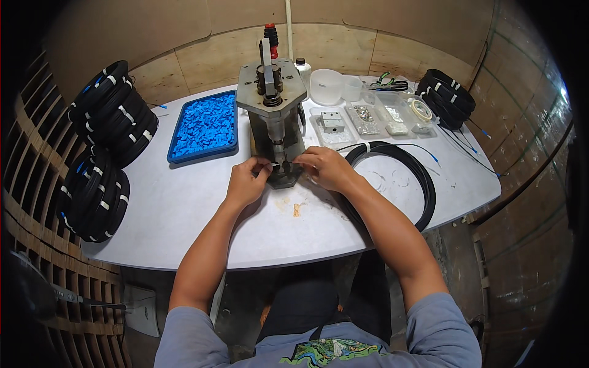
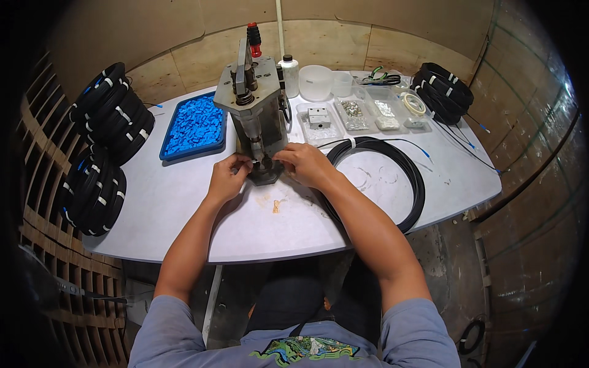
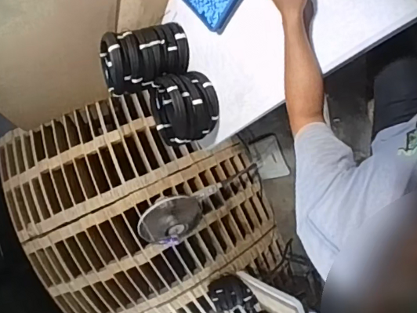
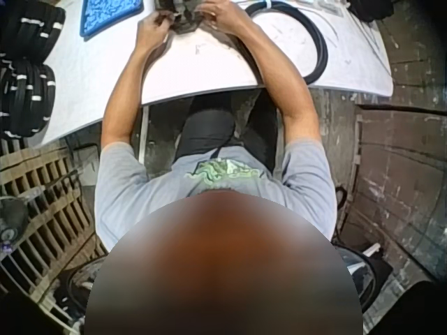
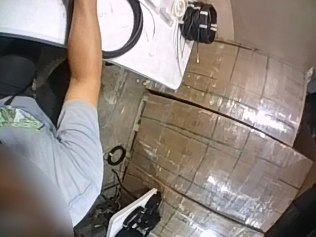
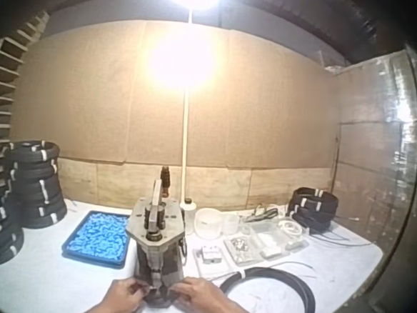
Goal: The recorder prepares and terminates fiber optic cable ends using a specialized machine and connectors at a workbench.
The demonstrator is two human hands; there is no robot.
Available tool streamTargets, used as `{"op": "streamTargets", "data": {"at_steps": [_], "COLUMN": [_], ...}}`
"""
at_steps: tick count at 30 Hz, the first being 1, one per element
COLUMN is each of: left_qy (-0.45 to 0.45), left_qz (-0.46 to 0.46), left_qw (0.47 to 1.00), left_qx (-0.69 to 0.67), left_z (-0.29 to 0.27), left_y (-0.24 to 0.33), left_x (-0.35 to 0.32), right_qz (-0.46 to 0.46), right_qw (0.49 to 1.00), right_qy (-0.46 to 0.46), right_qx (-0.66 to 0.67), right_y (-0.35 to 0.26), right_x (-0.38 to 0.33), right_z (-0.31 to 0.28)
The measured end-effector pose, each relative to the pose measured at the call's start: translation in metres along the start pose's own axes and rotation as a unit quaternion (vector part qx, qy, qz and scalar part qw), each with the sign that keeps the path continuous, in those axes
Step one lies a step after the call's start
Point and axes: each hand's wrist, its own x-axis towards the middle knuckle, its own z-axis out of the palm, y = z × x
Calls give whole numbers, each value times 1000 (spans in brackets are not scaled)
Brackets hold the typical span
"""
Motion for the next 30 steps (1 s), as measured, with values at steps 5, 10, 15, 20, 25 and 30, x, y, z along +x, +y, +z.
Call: {"op": "streamTargets", "data": {"at_steps": [5, 10, 15, 20, 25, 30], "left_qy": [-1, 1, 0, -1, 1, -4], "left_qz": [-8, -10, -4, -6, -4, -8], "left_qw": [1000, 1000, 1000, 1000, 1000, 1000], "left_qx": [-1, -2, 1, 8, 3, 8], "left_z": [0, 0, 0, -1, -1, -2], "left_y": [1, 4, 1, 4, 5, 6], "left_x": [0, 0, 0, 0, -1, -1], "right_qz": [-34, -7, -26, -29, -30, -40], "right_qw": [999, 1000, 999, 999, 999, 998], "right_qy": [38, 8, 23, 28, 35, 47], "right_qx": [-13, -11, -16, -18, -20, -16], "right_y": [2, 1, 2, 2, 3, 2], "right_x": [1, 0, 0, 0, 0, 0], "right_z": [2, 0, 2, 2, 2, 3]}}
